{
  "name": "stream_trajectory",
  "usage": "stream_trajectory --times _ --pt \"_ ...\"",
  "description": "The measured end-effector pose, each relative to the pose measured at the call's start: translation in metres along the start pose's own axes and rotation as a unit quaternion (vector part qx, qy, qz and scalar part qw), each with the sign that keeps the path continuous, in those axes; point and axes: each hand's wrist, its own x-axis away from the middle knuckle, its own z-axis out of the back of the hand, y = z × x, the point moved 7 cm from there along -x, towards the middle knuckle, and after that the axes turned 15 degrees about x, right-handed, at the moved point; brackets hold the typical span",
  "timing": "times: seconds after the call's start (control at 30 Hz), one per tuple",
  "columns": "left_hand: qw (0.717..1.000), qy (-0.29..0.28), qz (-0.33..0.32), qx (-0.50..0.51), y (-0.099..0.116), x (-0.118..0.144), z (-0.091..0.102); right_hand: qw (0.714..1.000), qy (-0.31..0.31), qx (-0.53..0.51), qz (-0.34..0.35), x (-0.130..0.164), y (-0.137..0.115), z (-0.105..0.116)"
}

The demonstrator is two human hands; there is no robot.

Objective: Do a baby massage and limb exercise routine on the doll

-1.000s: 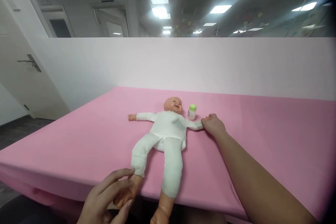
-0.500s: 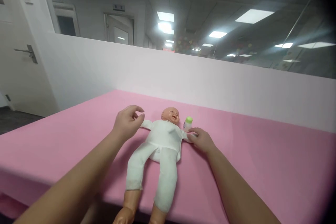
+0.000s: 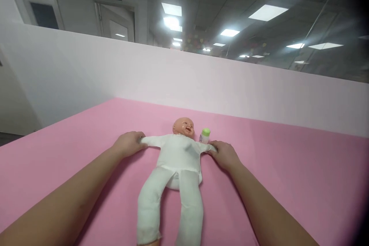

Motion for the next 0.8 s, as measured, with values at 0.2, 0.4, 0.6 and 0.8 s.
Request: stream_trajectory --times 0.2,0.4,0.6,0.8 --pt "1.0 -0.003 0.026 0.0 -0.01 0.006 0.01 0.998 0.032 0.052 -0.02 0.007 0.009 0.002" --pt "0.998 0.003 0.037 0.046 -0.018 0.007 0.015 0.997 0.062 0.029 -0.017 0.037 -0.019 0.036" --pt "0.998 0.025 0.041 0.038 -0.022 0.007 0.021 0.978 0.079 -0.146 0.123 0.157 -0.087 0.064" --pt "0.993 0.024 0.098 0.063 -0.044 0.003 0.022 0.977 0.118 -0.156 0.084 0.258 -0.094 0.015"
